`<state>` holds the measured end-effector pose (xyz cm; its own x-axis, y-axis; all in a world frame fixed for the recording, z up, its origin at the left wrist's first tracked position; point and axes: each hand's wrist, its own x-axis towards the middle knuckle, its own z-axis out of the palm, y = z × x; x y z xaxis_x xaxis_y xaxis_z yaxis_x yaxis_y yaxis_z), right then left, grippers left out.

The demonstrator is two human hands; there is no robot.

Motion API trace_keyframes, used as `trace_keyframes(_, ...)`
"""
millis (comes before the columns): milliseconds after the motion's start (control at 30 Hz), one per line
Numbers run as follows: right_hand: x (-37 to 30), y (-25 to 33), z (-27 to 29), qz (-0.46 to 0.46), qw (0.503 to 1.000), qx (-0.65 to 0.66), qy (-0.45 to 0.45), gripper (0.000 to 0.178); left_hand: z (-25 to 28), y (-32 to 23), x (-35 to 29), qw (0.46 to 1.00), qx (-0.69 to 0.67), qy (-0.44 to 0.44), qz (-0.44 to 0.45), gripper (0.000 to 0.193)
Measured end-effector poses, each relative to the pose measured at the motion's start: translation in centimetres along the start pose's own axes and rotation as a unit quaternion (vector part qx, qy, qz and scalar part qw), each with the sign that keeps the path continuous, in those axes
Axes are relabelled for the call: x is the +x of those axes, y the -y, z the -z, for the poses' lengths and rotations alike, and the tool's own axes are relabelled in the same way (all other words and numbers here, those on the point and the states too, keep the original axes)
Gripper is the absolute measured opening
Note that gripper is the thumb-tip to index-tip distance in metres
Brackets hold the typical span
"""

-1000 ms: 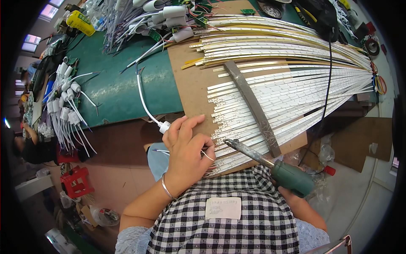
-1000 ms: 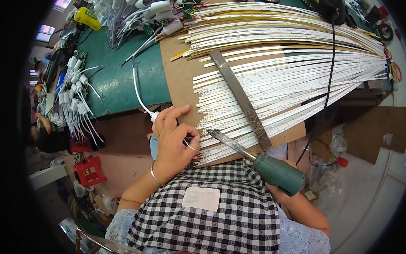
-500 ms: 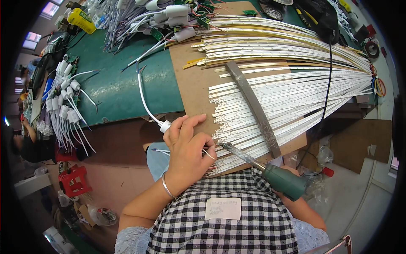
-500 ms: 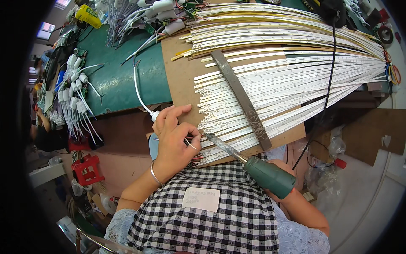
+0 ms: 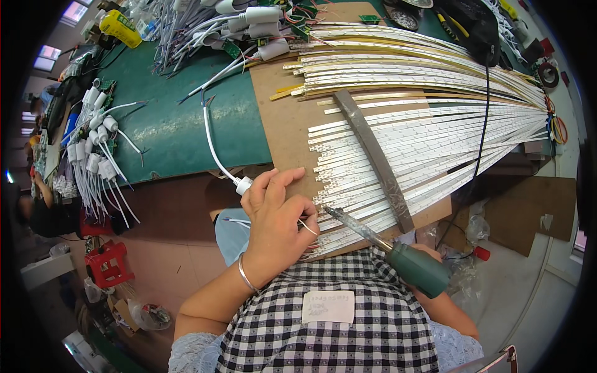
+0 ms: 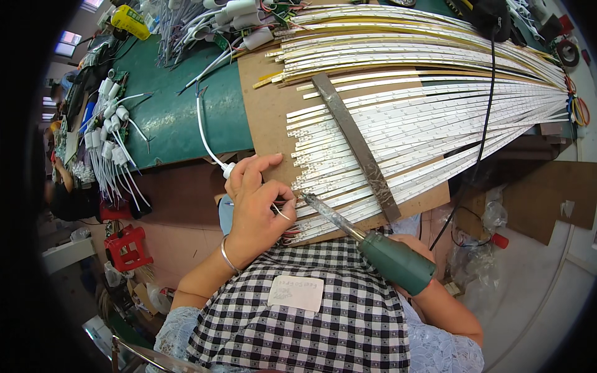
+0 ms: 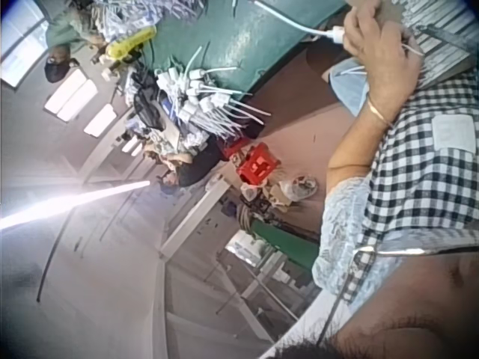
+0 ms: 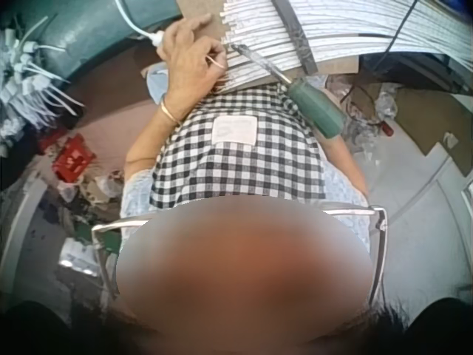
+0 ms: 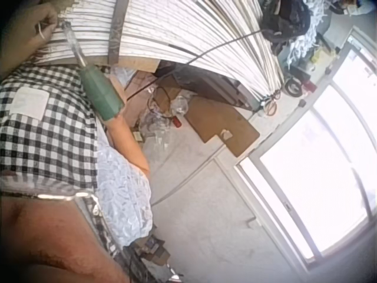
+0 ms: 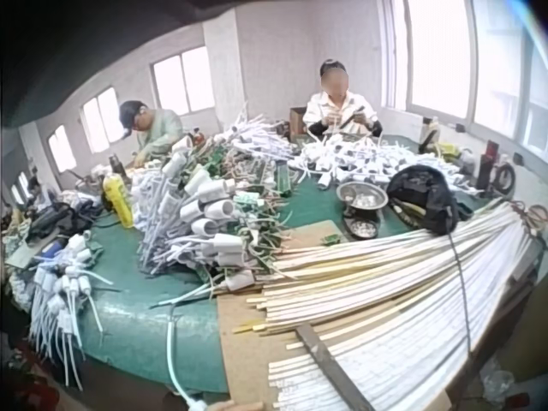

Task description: The person uses a soldering iron to attach white wires to a large array of parallel metal strips on a workbench. They repeatedly pick up a wire, apply the soldering iron to the connection point, and place the finished unit aside. The process is repetitive and involves handling multiple wires and metal strips.

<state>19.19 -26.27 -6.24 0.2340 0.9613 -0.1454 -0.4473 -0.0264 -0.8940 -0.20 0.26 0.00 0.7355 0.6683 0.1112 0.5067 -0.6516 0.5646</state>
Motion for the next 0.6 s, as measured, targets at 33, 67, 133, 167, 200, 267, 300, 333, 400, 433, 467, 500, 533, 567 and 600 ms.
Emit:
trace_keyframes(33,0.2,1.2,-0.7,-0.03,0.996,-0.082,-0.021,0.052,0.0,0.1,0.0,1.0,-0.001,-0.001,0.002,0.013)
trace_keyframes(67,0.6,2.2,-1.3,-0.019,0.986,-0.166,-0.019,0.048,0.0,0.1,-0.1,1.0,-0.002,-0.002,0.003,0.013)
trace_keyframes(133,2.3,3.9,-2.6,0.047,0.942,-0.332,0.004,0.041,-0.1,0.0,0.0,1.0,0.002,-0.003,0.002,0.014)
trace_keyframes(167,2.7,4.4,-3.0,0.072,0.923,-0.378,0.017,0.039,-0.1,0.1,-0.1,1.0,0.002,-0.003,0.001,0.014)
trace_keyframes(200,3.2,4.8,-3.3,0.097,0.901,-0.422,0.027,0.037,-0.1,0.1,-0.1,1.0,0.003,-0.004,0.001,0.014)
trace_keyframes(267,3.3,5.4,-3.6,0.096,0.886,-0.453,0.031,0.034,-0.1,0.1,-0.1,1.0,0.004,-0.005,0.0,0.014)
trace_keyframes(300,3.4,5.6,-3.7,0.097,0.874,-0.474,0.035,0.033,-0.1,0.1,-0.1,1.0,0.004,-0.004,0.0,0.014)
trace_keyframes(333,3.5,5.7,-3.6,0.102,0.854,-0.509,0.044,0.032,-0.1,0.1,-0.1,1.0,0.004,-0.004,0.0,0.014)
trace_keyframes(400,3.5,5.7,-3.7,0.095,0.863,-0.495,0.033,0.029,-0.1,0.0,-0.1,1.0,0.004,-0.003,0.002,0.014)
trace_keyframes(433,3.4,5.3,-4.0,0.082,0.891,-0.445,0.012,0.028,-0.1,0.0,0.0,1.0,0.004,-0.002,0.002,0.014)
trace_keyframes(467,3.4,5.2,-4.0,0.079,0.898,-0.433,0.007,0.027,-0.1,-0.1,0.0,1.0,0.003,-0.002,0.003,0.014)
trace_keyframes(500,3.3,5.2,-3.9,0.076,0.904,-0.421,0.002,0.026,-0.1,-0.1,0.0,1.0,0.004,-0.001,0.003,0.014)
trace_keyframes(533,3.3,5.4,-3.5,0.083,0.89,-0.448,0.014,0.026,0.0,-0.1,-0.1,1.0,0.004,0.0,0.003,0.014)
trace_keyframes(567,3.3,5.6,-3.5,0.065,0.897,-0.438,0.007,0.025,0.0,0.0,-0.1,1.0,0.004,0.001,0.004,0.014)
trace_keyframes(600,3.4,5.8,-3.5,0.047,0.903,-0.428,0.0,0.025,0.1,0.0,-0.1,1.0,0.005,0.0,0.005,0.014)
